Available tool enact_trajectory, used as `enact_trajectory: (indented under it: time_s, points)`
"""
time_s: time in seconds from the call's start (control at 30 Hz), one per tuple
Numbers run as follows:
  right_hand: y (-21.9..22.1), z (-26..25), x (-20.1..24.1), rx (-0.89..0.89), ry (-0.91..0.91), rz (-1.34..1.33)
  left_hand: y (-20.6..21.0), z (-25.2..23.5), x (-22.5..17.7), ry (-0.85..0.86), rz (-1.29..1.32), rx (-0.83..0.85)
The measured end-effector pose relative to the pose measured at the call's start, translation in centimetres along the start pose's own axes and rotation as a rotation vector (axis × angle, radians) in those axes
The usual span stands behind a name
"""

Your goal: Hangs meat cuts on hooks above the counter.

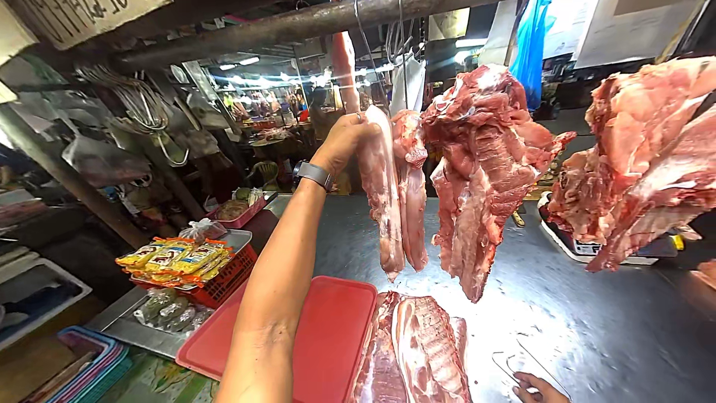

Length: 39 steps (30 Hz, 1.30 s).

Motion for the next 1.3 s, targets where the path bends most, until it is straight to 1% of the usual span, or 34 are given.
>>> enact_trajectory:
  time_s: [0.07,0.13,0.27,0.33,0.4,0.5,0.57,0.63,0.7,0.8,0.87,0.93,1.03,1.13,1.2,1.27,1.3]
  points:
    - [0.1,-0.7,3.7,-0.007,-0.045,-0.077,-0.1,0.3,0.7,0.002,0.033,-0.02]
    - [0.0,-1.4,8.4,-0.023,-0.132,-0.14,-0.3,0.7,1.3,0.009,0.069,-0.047]
    - [-0.6,-2.4,19.9,0.0,-0.399,-0.279,-0.4,1.2,0.9,0.03,0.125,-0.067]
    - [-2.1,-2.3,26.8,-0.011,-0.596,-0.302,-0.3,1.2,0.9,0.027,0.151,-0.082]
    - [-4.6,-1.8,34.3,-0.061,-0.789,-0.329,-0.3,1.2,1.1,-0.004,0.181,-0.129]
    - [-8.2,-1.1,43.8,-0.153,-0.999,-0.35,-0.2,1.1,1.4,-0.055,0.247,-0.215]
    - [-9.5,-1.0,48.5,-0.226,-1.1,-0.309,-0.1,0.5,1.3,-0.072,0.226,-0.178]
    - [-10.3,-1.3,51.8,-0.301,-1.146,-0.283,0.3,0.2,1.0,-0.083,0.139,-0.133]
    - [-10.6,-1.9,53.6,-0.383,-1.163,-0.321,0.7,0.2,0.7,-0.06,0.086,-0.083]
    - [-10.5,-3.1,55.1,-0.511,-1.157,-0.378,0.2,0.5,1.1,-0.016,0.151,-0.057]
    - [-10.0,-4.0,55.9,-0.597,-1.147,-0.349,-0.4,0.3,1.4,0.006,0.189,-0.069]
    - [-9.0,-4.6,56.3,-0.63,-1.109,-0.26,-0.8,0.1,1.5,0.05,0.16,-0.071]
    - [-7.6,-5.3,56.3,-0.555,-1.087,-0.158,-1.4,-0.2,1.0,0.14,0.039,-0.099]
    - [-7.7,-4.7,54.7,-0.467,-1.115,-0.236,-2.3,0.0,0.9,0.18,-0.081,-0.122]
    - [-8.4,-4.2,51.8,-0.38,-1.088,-0.324,-2.1,0.7,1.2,0.186,-0.091,-0.091]
    - [-8.6,-4.0,47.4,-0.234,-1.011,-0.382,-2.1,1.5,1.5,0.203,-0.089,-0.076]
    - [-8.4,-4.1,44.5,-0.156,-0.954,-0.402,-2.5,2.0,1.9,0.21,-0.118,-0.079]
Point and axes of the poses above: each hand's wrist, its own z-axis away from the middle knuckle, its own y-axis out of the palm, x = y × z, the point moved 9 cm from there along -z, towards the middle knuckle, and after that the axes turned 11 degrees about -x, right-handed, at the moved point
